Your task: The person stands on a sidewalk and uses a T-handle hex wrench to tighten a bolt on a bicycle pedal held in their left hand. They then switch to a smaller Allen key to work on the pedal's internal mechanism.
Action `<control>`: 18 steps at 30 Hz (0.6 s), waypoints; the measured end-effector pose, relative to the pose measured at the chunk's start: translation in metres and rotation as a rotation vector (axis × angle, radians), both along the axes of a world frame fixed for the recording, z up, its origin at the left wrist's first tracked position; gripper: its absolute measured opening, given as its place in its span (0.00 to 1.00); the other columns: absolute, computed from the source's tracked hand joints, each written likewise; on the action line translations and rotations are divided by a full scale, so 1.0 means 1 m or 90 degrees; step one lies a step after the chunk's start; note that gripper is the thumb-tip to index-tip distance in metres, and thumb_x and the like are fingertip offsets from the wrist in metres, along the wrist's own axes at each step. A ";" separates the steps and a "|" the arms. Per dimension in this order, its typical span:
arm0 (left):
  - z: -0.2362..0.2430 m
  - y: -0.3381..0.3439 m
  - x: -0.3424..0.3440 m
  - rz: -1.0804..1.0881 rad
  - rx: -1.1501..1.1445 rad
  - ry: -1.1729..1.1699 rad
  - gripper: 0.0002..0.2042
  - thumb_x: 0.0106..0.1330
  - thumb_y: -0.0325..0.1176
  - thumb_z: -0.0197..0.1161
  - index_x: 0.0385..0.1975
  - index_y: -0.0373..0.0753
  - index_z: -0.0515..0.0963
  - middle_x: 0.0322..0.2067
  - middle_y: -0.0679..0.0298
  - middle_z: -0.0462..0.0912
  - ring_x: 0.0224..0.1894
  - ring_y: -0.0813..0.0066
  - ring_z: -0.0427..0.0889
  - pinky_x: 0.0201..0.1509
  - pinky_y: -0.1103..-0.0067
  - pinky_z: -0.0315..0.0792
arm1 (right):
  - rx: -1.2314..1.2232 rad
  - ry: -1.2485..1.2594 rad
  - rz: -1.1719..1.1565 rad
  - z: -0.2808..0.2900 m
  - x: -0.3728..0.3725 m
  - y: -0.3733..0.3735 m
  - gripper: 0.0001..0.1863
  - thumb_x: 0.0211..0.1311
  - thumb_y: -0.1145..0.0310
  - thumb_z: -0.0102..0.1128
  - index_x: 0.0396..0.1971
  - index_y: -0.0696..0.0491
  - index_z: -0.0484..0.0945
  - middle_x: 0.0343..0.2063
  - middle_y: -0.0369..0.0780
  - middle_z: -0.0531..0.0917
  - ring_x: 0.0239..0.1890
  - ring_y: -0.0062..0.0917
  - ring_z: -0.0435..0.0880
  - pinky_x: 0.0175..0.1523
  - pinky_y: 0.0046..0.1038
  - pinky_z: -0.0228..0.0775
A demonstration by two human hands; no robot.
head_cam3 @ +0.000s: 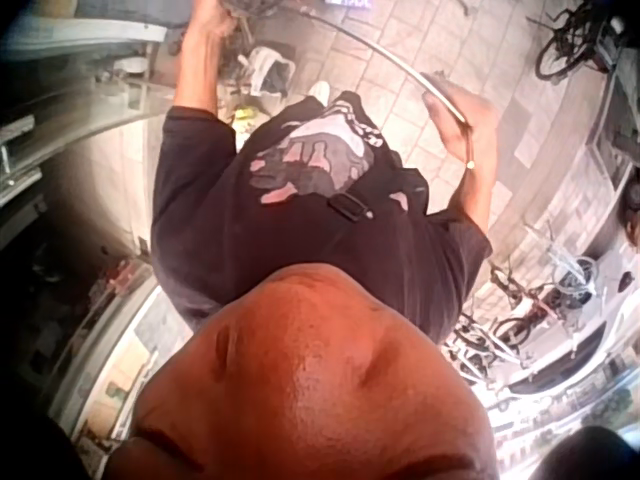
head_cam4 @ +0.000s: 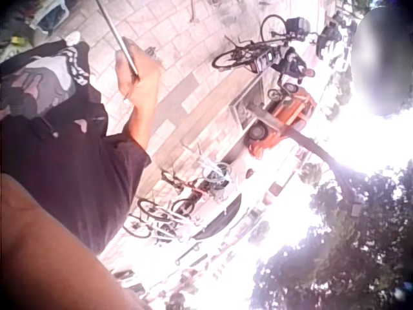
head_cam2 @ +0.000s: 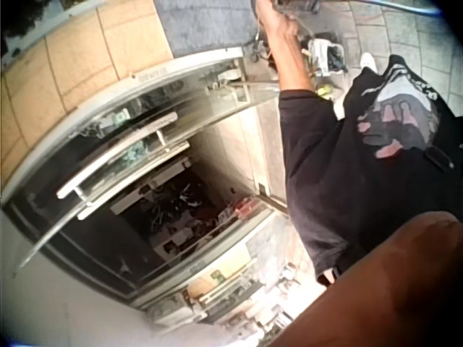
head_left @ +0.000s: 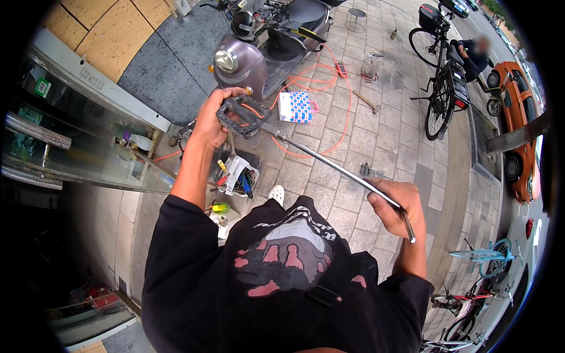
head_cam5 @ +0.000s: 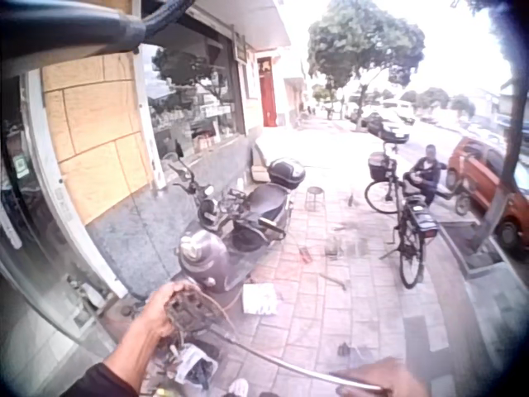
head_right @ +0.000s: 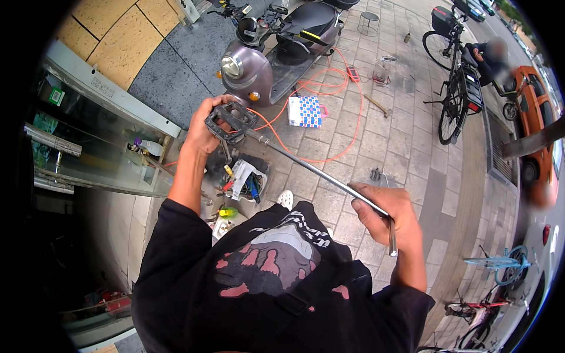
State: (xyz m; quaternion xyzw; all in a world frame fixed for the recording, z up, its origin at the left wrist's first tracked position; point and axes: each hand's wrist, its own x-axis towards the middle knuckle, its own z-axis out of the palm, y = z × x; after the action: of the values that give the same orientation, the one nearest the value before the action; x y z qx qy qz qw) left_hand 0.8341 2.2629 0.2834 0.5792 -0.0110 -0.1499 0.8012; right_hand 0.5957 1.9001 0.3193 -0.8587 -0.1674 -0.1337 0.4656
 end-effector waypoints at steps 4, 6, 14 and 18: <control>-0.006 0.004 0.003 0.001 -0.054 -0.046 0.19 0.75 0.42 0.47 0.47 0.33 0.80 0.38 0.67 0.83 0.27 0.89 0.73 0.23 0.87 0.64 | -0.052 0.008 0.039 -0.012 -0.002 -0.002 0.10 0.57 0.74 0.69 0.39 0.62 0.84 0.19 0.43 0.80 0.19 0.36 0.79 0.27 0.34 0.70; -0.009 0.003 0.006 -0.006 -0.046 -0.056 0.19 0.75 0.41 0.46 0.48 0.32 0.79 0.38 0.65 0.83 0.26 0.88 0.72 0.23 0.87 0.64 | -0.150 -0.090 0.048 -0.010 -0.001 -0.007 0.10 0.57 0.74 0.69 0.37 0.62 0.84 0.18 0.42 0.79 0.18 0.35 0.79 0.26 0.34 0.68; -0.028 0.013 0.018 0.071 -0.258 -0.059 0.19 0.75 0.40 0.45 0.52 0.31 0.76 0.44 0.54 0.83 0.45 0.64 0.87 0.46 0.73 0.84 | 0.031 -0.019 -0.056 0.001 -0.007 -0.008 0.11 0.62 0.69 0.70 0.37 0.62 0.85 0.21 0.42 0.82 0.22 0.28 0.80 0.30 0.27 0.72; -0.026 0.010 0.015 0.043 -0.260 -0.072 0.20 0.75 0.41 0.45 0.53 0.32 0.76 0.45 0.55 0.83 0.45 0.66 0.86 0.52 0.70 0.82 | 0.170 0.138 -0.076 -0.013 -0.006 0.000 0.12 0.67 0.67 0.69 0.39 0.63 0.85 0.23 0.39 0.82 0.25 0.20 0.78 0.31 0.25 0.71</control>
State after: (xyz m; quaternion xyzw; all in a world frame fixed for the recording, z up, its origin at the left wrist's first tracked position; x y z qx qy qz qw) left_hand 0.8491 2.2732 0.2576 0.4121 -0.0662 -0.0848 0.9048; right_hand 0.5900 1.8997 0.3067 -0.8072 -0.0459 -0.0889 0.5818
